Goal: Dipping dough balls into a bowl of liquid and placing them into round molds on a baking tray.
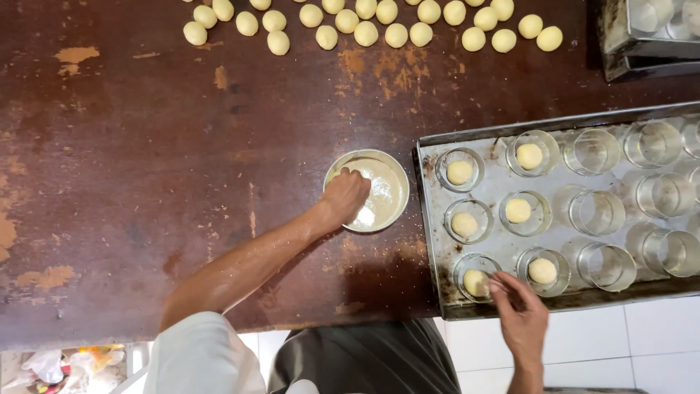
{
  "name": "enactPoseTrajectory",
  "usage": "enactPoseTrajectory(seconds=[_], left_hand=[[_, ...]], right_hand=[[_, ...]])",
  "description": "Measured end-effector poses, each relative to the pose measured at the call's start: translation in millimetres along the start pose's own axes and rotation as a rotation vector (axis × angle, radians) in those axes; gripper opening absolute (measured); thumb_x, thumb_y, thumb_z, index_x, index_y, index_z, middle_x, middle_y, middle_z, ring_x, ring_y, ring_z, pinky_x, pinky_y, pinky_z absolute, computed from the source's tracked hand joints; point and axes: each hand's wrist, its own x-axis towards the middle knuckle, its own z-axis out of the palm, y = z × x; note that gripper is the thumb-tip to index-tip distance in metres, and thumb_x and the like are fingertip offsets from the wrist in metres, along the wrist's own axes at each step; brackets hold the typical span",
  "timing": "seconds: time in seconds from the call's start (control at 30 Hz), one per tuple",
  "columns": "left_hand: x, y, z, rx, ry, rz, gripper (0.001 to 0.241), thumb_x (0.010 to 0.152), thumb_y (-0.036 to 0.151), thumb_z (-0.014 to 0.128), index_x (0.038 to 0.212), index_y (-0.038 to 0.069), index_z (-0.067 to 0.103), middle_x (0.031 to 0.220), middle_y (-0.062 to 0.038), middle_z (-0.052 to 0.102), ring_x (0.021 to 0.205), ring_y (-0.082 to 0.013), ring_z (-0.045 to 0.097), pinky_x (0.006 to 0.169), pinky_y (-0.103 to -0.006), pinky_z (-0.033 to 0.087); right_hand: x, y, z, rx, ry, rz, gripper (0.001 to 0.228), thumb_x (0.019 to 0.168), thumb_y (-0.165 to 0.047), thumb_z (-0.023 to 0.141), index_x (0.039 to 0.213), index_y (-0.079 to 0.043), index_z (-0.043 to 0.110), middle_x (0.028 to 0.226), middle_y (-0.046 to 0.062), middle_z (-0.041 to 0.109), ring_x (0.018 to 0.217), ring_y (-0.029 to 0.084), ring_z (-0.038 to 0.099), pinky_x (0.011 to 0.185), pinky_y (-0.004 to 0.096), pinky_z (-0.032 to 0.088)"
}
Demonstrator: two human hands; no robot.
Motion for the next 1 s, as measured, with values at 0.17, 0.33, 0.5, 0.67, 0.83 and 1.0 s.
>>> enactPoseTrajectory(seconds=[0.17,0.33,0.5,0.67,0.83,1.0], left_hand=[[-21.8,-12.0,-53.6,-0.447,-0.04,-0.205,0.025,0.081,-0.006,0.059,0.1,-0.003,0.077,0.087,-0.021,0.073,0.072,-0.0323,0.073,0.072,-0.0376,0.064],[-56.9,-0.5,-57.9,-1.65,0.329,-0.303,0.024,0.079,-0.009,0.071,0.101,-0.002,0.074,0.09,-0.013,0.074,0.077,-0.0177,0.071,0.07,-0.0219,0.061],[-65.3,54.5,-14.4,-2.381,0.39,-0.236,0.025,0.081,-0.003,0.065,0.105,-0.005,0.069,0.093,-0.012,0.069,0.082,-0.0216,0.074,0.075,-0.0351,0.067],[-82.8,95.2,-24.0,-2.552,0.292,-0.216,0.026,0.088,0.001,0.063,0.113,-0.006,0.068,0.102,-0.016,0.072,0.091,-0.0236,0.074,0.082,-0.036,0.066],[-106.3,97.8,-45.3,-2.1,0.165,-0.15,0.068,0.083,0.023,0.06,0.142,-0.008,0.056,0.13,-0.033,0.063,0.119,-0.0407,0.063,0.101,-0.0514,0.051],[-136.5,60.8,-76.9,-1.54,0.434,-0.336,0.058,0.083,-0.002,0.069,0.14,0.006,0.062,0.141,-0.027,0.058,0.133,-0.0454,0.055,0.11,-0.0532,0.049]], right_hand=[[9.3,-18.0,21.4,-0.053,-0.071,-0.122,0.032,0.087,-0.007,0.073,0.12,-0.003,0.073,0.108,0.013,0.076,0.096,0.022,0.071,0.086,0.034,0.062],[19.1,-69.1,60.9,0.005,-0.232,-0.353,0.035,0.08,-0.003,0.079,0.114,-0.009,0.076,0.11,0.009,0.08,0.087,0.018,0.073,0.076,0.026,0.062],[22.2,-131.1,99.2,0.276,-0.371,-0.214,0.077,0.081,-0.001,0.081,0.147,0.008,0.042,0.141,0.031,0.056,0.127,0.044,0.06,0.104,0.051,0.054],[30.7,-140.4,109.2,0.305,-0.339,-0.233,0.094,0.072,-0.001,0.089,0.152,0.004,0.041,0.141,0.024,0.06,0.117,0.03,0.066,0.097,0.041,0.06],[63.1,-93.1,87.6,-0.136,-0.322,-0.509,0.057,0.065,-0.021,0.095,0.12,-0.019,0.08,0.099,0.008,0.064,0.09,0.025,0.069,0.078,0.04,0.058],[142.5,-61.8,-1.9,-0.266,-0.13,-0.183,0.066,0.054,-0.011,0.094,0.117,-0.006,0.074,0.112,0.021,0.064,0.105,0.044,0.064,0.091,0.055,0.05]])
